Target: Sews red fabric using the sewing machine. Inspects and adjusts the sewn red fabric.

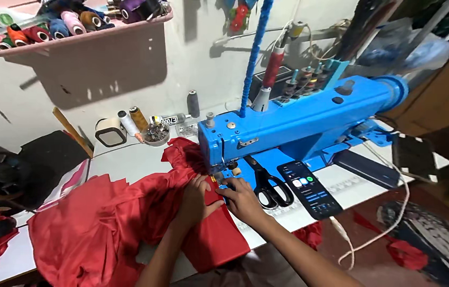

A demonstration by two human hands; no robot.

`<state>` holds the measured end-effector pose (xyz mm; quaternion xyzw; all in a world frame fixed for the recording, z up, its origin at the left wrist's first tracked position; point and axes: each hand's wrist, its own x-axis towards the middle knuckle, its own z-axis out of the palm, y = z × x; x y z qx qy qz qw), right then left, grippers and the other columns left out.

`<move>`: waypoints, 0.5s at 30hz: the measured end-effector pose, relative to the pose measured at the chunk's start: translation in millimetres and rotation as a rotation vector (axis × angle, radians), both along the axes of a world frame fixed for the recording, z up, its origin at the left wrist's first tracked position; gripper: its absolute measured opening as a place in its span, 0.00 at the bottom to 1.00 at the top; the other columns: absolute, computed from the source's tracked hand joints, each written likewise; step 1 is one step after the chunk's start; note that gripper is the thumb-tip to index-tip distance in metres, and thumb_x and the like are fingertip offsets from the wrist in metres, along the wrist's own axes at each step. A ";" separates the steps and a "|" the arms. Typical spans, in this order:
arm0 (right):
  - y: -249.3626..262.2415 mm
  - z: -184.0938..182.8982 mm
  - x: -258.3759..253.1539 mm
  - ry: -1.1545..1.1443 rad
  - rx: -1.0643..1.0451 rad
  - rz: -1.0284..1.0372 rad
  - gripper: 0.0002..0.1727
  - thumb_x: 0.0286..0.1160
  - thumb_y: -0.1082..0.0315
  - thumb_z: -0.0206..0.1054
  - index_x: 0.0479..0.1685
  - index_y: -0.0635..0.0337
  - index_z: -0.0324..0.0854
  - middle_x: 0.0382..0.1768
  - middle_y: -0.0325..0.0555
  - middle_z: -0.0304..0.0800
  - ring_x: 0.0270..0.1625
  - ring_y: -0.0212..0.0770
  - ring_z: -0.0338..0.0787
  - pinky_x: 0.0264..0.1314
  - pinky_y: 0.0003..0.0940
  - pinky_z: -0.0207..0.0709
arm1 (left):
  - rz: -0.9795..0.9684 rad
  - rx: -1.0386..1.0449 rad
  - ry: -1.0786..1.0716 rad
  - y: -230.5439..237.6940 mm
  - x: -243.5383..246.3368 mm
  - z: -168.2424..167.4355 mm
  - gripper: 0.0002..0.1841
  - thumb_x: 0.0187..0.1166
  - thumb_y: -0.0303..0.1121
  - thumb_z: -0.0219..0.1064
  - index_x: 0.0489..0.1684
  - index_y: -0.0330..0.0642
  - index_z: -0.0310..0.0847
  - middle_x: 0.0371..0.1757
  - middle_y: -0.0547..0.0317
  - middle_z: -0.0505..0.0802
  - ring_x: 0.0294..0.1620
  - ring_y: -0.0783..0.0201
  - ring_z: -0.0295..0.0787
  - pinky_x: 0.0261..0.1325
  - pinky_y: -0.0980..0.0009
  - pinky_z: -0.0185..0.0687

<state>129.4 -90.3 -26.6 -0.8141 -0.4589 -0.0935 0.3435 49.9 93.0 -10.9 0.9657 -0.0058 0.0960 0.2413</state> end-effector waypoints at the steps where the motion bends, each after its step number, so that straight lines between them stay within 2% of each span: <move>1: 0.1 0.1 -0.2 -0.004 0.001 -0.002 0.18 0.70 0.77 0.64 0.49 0.48 0.96 0.56 0.55 0.91 0.58 0.61 0.88 0.54 0.57 0.81 | -0.001 0.017 0.027 1.8 2.4 2.3 0.31 0.70 0.59 0.73 0.47 0.34 0.85 0.75 0.36 0.83 0.86 0.41 0.69 0.86 0.51 0.62; 3: 1.1 -0.3 -0.6 -0.025 -0.008 -0.013 0.19 0.70 0.76 0.64 0.50 0.47 0.96 0.56 0.55 0.91 0.57 0.60 0.88 0.54 0.56 0.81 | 0.005 0.047 0.068 4.5 6.1 6.0 0.32 0.69 0.61 0.72 0.47 0.35 0.85 0.70 0.39 0.86 0.84 0.42 0.70 0.85 0.49 0.63; 9: 4.8 -3.6 -1.0 -0.082 -0.053 -0.055 0.22 0.70 0.76 0.66 0.57 0.43 0.94 0.57 0.54 0.90 0.59 0.61 0.88 0.53 0.58 0.80 | 0.016 0.080 0.149 9.7 13.5 14.2 0.30 0.71 0.61 0.70 0.48 0.38 0.86 0.63 0.45 0.90 0.82 0.43 0.71 0.86 0.46 0.55; 15: 4.2 -2.4 -0.5 -0.066 -0.046 -0.053 0.19 0.69 0.76 0.66 0.54 0.46 0.94 0.57 0.55 0.90 0.59 0.62 0.88 0.53 0.59 0.81 | 0.044 0.068 0.177 13.1 19.8 17.4 0.29 0.73 0.59 0.70 0.51 0.38 0.86 0.69 0.45 0.89 0.88 0.42 0.64 0.89 0.46 0.50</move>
